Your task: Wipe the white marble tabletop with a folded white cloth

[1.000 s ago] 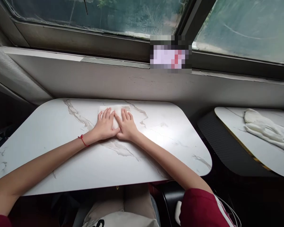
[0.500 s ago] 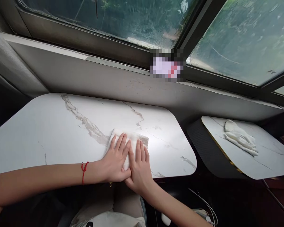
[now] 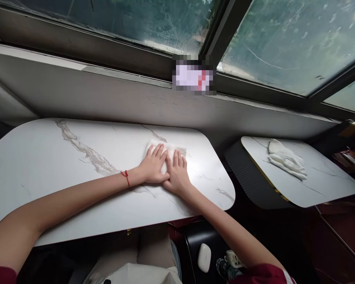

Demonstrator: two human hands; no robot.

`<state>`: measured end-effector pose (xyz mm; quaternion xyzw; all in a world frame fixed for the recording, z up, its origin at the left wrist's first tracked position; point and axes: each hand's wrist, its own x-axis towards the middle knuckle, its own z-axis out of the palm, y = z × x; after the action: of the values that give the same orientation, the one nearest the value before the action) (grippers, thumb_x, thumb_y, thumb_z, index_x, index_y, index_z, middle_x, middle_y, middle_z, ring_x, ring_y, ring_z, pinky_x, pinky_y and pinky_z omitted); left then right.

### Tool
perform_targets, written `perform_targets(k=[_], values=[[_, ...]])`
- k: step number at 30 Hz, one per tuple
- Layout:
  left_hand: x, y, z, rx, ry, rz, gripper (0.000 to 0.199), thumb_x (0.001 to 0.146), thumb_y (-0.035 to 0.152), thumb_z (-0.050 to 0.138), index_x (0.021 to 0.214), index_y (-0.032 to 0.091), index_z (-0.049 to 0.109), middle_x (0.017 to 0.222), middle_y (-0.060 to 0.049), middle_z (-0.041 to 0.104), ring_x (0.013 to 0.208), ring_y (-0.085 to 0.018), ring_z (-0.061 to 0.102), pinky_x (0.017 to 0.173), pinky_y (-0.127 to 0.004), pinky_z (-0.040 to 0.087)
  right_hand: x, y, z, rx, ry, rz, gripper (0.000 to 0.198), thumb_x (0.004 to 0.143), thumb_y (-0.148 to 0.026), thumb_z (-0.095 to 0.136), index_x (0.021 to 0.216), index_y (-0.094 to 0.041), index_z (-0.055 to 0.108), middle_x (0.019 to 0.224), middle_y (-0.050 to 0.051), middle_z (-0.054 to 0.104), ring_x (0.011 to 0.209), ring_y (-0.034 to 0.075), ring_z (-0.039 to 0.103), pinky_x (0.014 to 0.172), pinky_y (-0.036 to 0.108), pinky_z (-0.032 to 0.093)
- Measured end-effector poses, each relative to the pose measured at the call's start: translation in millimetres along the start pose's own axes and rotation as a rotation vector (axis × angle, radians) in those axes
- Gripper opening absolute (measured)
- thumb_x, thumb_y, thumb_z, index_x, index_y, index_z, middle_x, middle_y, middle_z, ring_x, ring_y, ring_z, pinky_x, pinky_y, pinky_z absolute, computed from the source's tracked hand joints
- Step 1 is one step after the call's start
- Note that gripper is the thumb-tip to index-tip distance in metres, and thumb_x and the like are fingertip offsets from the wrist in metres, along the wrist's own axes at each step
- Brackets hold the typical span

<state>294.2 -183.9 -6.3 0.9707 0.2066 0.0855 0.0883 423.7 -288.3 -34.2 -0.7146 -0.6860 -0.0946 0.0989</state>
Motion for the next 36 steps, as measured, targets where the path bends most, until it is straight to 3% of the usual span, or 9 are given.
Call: perform_targets(k=[10, 17, 29, 36], values=[[80.0, -44.5, 0.9, 0.058, 0.087, -0.148, 0.081, 0.086, 0.05, 0.051, 0.15, 0.001, 0.038, 0.161, -0.026, 0.031, 0.152, -0.036, 0.023, 0.123, -0.053, 0.012, 96.5, 63.1, 24.8, 0.018, -0.055, -0.046, 0.084, 0.079, -0.037, 0.049, 0.153, -0.001, 0.033, 0.158, 0.031, 0.027, 0.147, 0.044, 0.022, 0.113, 0.058, 0.024], [105.6, -61.7, 1.2, 0.051, 0.228, -0.221, 0.061, 0.088, 0.045, 0.048, 0.135, 0.006, 0.053, 0.141, -0.022, 0.054, 0.133, -0.035, 0.045, 0.117, -0.049, 0.025, 137.4, 84.6, 33.6, 0.064, -0.013, -0.073, 0.077, 0.081, -0.037, 0.045, 0.153, -0.009, 0.037, 0.152, 0.024, 0.039, 0.139, 0.038, 0.033, 0.112, 0.054, 0.027], [106.2, -58.8, -1.5, 0.062, 0.201, -0.234, 0.06, 0.087, 0.047, 0.05, 0.132, 0.006, 0.054, 0.14, -0.021, 0.053, 0.132, -0.034, 0.044, 0.117, -0.047, 0.024, 136.4, 84.3, 29.2, 0.077, -0.022, -0.069, 0.079, 0.083, -0.046, 0.049, 0.151, -0.007, 0.04, 0.151, 0.026, 0.037, 0.137, 0.038, 0.033, 0.114, 0.051, 0.025], [92.7, -31.4, -15.8, 0.049, 0.155, -0.167, 0.046, 0.09, 0.043, 0.045, 0.119, 0.011, 0.061, 0.126, -0.019, 0.06, 0.117, -0.035, 0.051, 0.105, -0.049, 0.035, 92.0, 77.4, 7.2, 0.073, -0.055, -0.036, 0.074, 0.088, -0.049, 0.05, 0.15, -0.008, 0.041, 0.155, 0.026, 0.035, 0.142, 0.038, 0.031, 0.113, 0.051, 0.028]])
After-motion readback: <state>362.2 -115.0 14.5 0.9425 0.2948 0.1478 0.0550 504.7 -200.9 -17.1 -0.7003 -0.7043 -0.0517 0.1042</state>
